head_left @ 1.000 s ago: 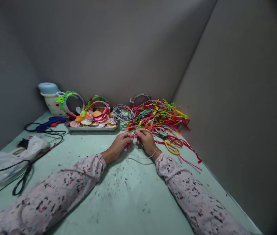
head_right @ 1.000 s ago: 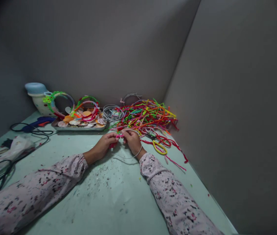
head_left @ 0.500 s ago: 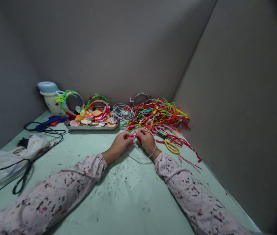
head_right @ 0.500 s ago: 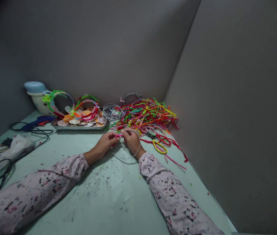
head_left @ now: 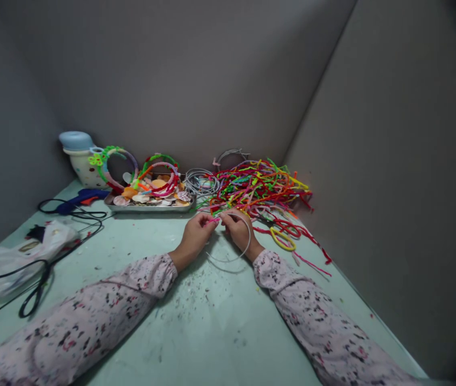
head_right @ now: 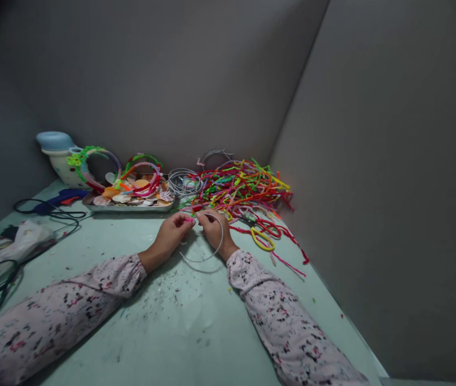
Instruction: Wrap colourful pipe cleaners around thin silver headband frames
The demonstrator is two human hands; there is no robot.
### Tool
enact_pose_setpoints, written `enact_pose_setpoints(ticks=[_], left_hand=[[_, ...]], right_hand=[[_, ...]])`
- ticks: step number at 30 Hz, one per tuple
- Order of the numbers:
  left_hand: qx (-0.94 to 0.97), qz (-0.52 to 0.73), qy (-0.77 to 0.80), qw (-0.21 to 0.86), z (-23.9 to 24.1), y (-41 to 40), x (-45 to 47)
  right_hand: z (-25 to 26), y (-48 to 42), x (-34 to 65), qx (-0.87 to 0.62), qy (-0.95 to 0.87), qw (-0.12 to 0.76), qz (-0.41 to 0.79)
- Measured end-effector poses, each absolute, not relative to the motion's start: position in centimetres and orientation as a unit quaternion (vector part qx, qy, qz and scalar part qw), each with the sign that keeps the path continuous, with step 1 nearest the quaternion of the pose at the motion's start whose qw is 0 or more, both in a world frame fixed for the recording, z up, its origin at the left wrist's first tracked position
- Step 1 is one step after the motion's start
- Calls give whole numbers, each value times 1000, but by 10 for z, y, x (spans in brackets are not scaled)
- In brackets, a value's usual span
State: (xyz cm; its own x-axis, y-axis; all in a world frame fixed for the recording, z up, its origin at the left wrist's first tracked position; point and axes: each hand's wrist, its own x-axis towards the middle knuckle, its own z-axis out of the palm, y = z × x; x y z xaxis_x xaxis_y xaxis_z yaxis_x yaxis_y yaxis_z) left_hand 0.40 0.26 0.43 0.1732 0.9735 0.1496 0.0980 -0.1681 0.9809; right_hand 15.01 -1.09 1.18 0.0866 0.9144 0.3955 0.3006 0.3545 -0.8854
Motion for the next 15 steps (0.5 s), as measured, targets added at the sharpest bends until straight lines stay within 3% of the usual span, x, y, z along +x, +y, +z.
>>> enact_pose_setpoints(ticks=[8, 15], left_hand=[[651, 485, 458, 362, 14, -4, 1], [656, 494, 449, 352, 17, -7, 0]], right_hand=[[12, -12, 150, -491, -616, 546, 284], [15, -13, 148, -485, -616, 545, 297]])
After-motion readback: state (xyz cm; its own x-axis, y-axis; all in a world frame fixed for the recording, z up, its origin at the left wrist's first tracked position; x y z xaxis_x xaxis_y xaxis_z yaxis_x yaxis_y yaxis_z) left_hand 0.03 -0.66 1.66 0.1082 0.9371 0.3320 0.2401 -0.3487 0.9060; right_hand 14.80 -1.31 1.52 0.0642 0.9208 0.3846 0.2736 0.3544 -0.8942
